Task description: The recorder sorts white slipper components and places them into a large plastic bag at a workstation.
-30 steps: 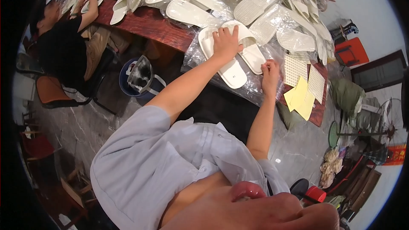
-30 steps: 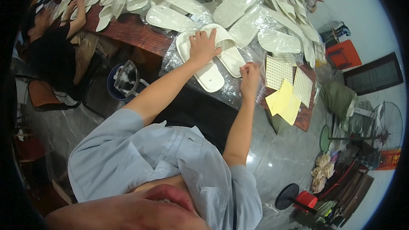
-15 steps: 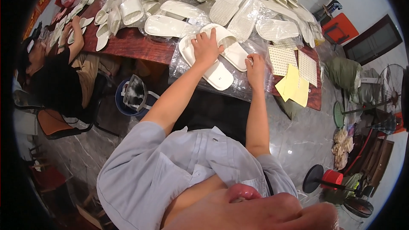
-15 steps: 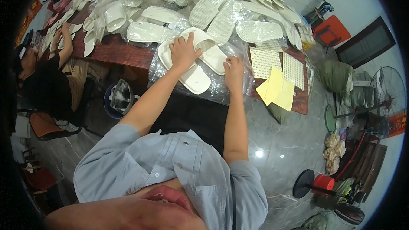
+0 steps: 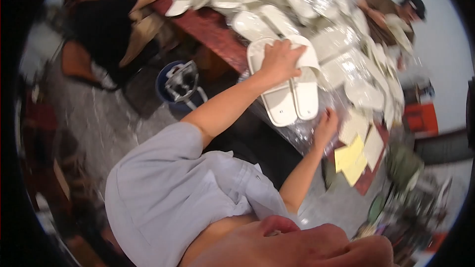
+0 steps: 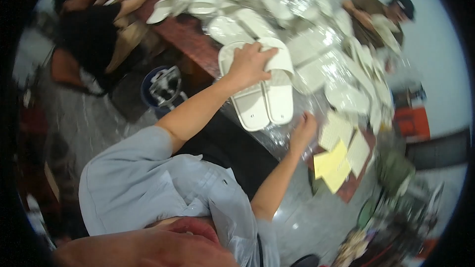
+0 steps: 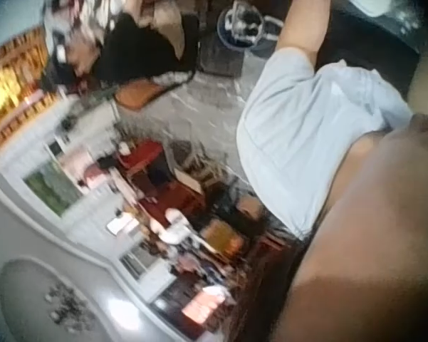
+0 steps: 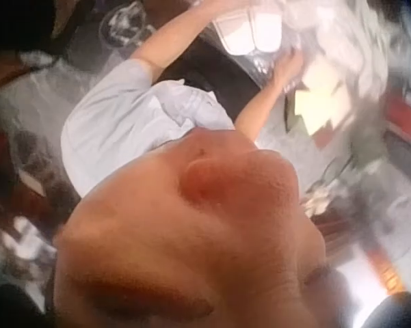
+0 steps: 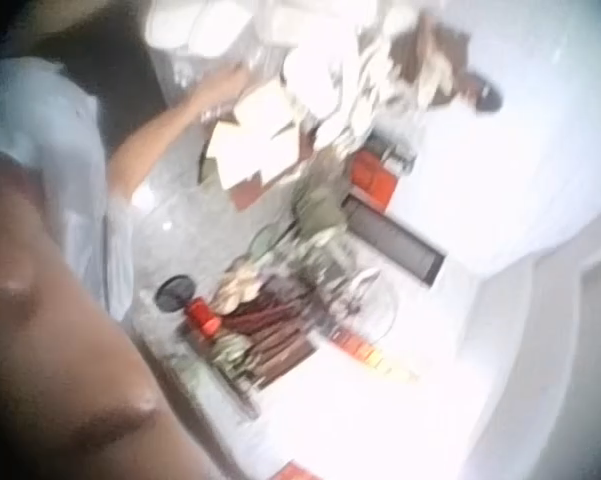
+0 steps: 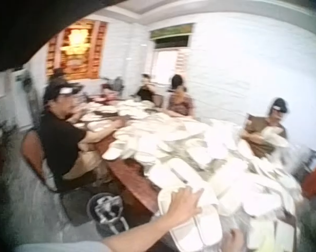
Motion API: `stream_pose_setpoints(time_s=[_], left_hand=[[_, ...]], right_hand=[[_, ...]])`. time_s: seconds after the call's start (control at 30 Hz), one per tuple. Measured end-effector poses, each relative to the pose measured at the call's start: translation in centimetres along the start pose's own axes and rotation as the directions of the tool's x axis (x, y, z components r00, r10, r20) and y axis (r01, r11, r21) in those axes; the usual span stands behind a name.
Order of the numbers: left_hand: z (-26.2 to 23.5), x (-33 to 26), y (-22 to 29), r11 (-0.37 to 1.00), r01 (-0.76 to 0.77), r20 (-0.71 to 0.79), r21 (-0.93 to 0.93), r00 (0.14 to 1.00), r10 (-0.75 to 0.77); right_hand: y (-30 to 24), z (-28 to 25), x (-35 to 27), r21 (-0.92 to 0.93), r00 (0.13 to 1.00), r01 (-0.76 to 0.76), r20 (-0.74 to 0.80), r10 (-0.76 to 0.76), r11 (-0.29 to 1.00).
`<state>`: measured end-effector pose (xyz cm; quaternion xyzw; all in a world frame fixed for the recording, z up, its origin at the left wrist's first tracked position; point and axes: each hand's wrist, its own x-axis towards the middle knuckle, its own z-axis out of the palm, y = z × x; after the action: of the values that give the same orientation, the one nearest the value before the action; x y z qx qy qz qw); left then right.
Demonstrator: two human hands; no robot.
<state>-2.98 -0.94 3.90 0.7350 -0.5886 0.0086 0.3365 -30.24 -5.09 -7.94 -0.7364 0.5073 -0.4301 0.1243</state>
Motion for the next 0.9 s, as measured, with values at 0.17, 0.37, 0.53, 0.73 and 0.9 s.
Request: stream_pose_setpoints(time_s=[0.17,0.37,0.53,0.73,0.9], left_hand=[[-7.4,-0.5,-7.8,0.975,-0.052,0.09,-0.214,0.993,0.073],[-13.1,7.9,-20.9,0.965,-0.012,0.096,-0.264,0.995,0.039],[-26.8,22.2,-38.3,0.993,0.098,-0.151,-0.072,0.983,-0.108],[-15.2,24.2,-20.3,0.866,0.141,-0.33,0.481,0.943,0.03],[-5.8,11.1,-7.9,0.661,-0.397,-0.23,0.637,0.72,0.655]], right_hand=[[-2.0,-0.3,-0.2,-0.016,0.991,-0.049,0.124,0.051,0.999],[-1.6,-1.7,-0.9,-0.067,0.988,-0.105,0.108,0.112,0.992],[-3.5,0.5,-0.4,0.021,0.986,-0.037,0.165,0.033,0.999],[-2.0,-1.3,-0.4,-0.061,0.997,-0.067,0.024,0.068,0.996],[-2.9,-0.2,-0.3,-0.001,0.999,-0.033,0.035,0.033,0.999]])
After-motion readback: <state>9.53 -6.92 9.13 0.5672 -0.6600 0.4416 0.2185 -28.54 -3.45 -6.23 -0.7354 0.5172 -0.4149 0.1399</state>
